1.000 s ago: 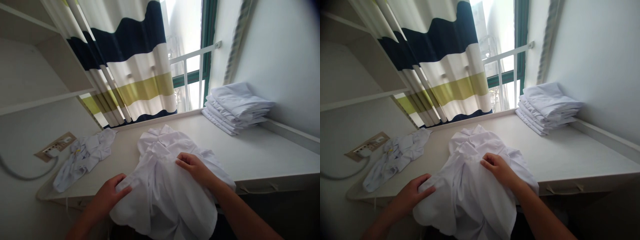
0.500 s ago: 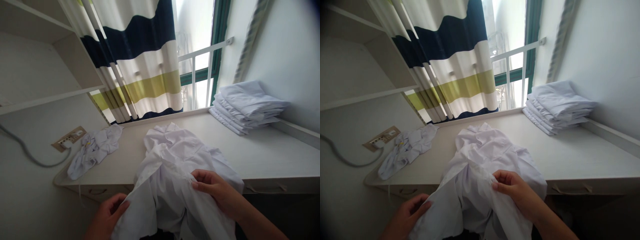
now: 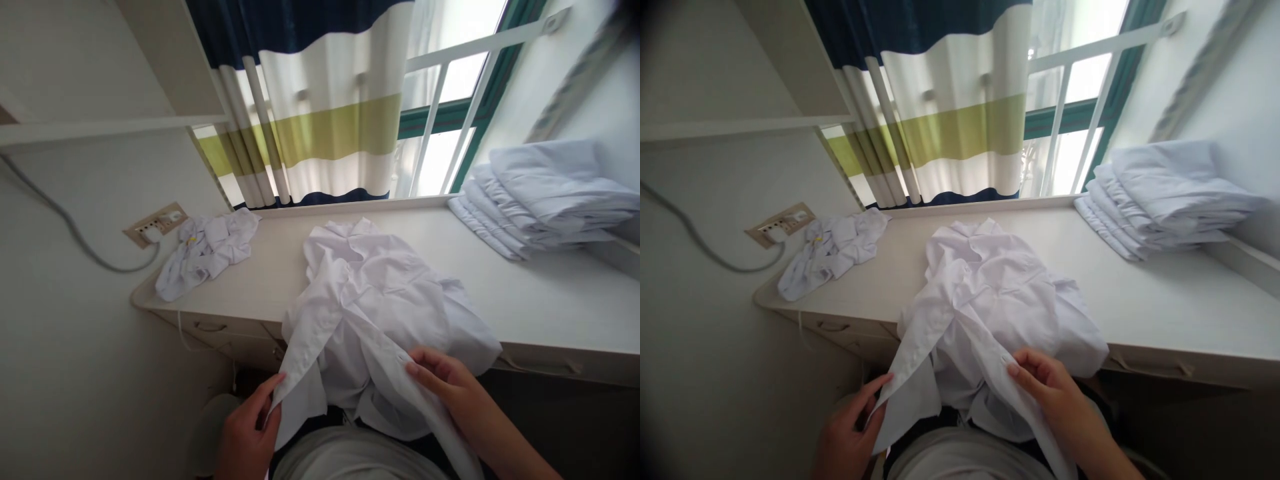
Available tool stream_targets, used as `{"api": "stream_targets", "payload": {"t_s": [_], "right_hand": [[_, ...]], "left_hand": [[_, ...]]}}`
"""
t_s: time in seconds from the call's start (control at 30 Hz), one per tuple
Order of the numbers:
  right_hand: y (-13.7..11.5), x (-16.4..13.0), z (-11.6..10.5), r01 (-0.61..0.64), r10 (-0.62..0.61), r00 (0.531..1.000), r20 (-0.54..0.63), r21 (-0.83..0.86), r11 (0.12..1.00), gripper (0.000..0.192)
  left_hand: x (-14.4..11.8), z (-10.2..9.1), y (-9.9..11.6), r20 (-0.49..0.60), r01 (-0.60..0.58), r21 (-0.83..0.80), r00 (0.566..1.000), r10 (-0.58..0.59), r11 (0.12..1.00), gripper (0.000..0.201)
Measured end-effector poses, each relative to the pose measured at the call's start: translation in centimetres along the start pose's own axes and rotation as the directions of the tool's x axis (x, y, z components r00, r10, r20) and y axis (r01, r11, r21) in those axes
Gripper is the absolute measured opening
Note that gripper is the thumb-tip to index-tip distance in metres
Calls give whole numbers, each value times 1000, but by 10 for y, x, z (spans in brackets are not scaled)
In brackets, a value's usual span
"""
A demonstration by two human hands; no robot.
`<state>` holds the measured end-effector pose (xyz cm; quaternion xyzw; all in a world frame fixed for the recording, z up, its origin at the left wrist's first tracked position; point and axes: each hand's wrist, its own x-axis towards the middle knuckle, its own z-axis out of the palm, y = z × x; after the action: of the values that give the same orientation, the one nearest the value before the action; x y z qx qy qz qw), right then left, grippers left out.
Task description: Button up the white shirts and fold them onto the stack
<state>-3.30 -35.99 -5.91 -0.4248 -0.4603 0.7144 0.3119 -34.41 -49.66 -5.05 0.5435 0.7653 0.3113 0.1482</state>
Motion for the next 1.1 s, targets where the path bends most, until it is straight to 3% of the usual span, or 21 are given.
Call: {"api": "stream_targets", "payload": {"t_s": [0.17, 0.27, 0.37, 0.5, 0.6, 0.67, 0.77, 0.87, 0.93, 1.1], "right_hand": [[3, -7, 21, 11, -12, 999, 35, 52, 999, 39], [7, -7, 33, 73, -76, 996, 44, 59, 996, 36], [12, -6, 39, 145, -147, 988, 40, 50, 988, 33], [16, -6, 42, 181, -181, 983, 9, 53, 982, 32], [15, -7, 45, 202, -202, 979, -2, 31, 979, 32], [14, -8, 48, 214, -214, 977, 4, 10, 977, 31], [14, -9, 53, 233, -233, 972, 12, 1, 972, 30], [15, -10, 58, 241, -241, 970, 16, -5, 970, 28], [16, -11, 61, 248, -248, 969, 14, -8, 969, 27], [20, -13, 64, 255, -257, 966, -16, -59, 965, 24]], "left_hand": [[12, 21, 23, 189, -11, -51, 982, 20, 999, 21], [27, 35, 41, 223, -91, -91, 969, 109, 992, 18], [33, 52, 50, 231, -119, -246, 957, 177, 962, 18], [26, 70, 50, 321, 98, -554, 941, 104, 827, 27], [19, 71, 55, 402, 343, -748, 915, -23, 567, 38], [16, 66, 62, 467, 469, -791, 878, -107, 392, 40], [14, 59, 73, 536, 578, -777, 815, -219, 251, 38], [13, 57, 78, 591, 643, -745, 760, -272, 179, 38], [12, 57, 78, 618, 660, -733, 747, -243, 164, 40], [12, 58, 76, 563, 588, -773, 809, -169, 240, 40]]}}
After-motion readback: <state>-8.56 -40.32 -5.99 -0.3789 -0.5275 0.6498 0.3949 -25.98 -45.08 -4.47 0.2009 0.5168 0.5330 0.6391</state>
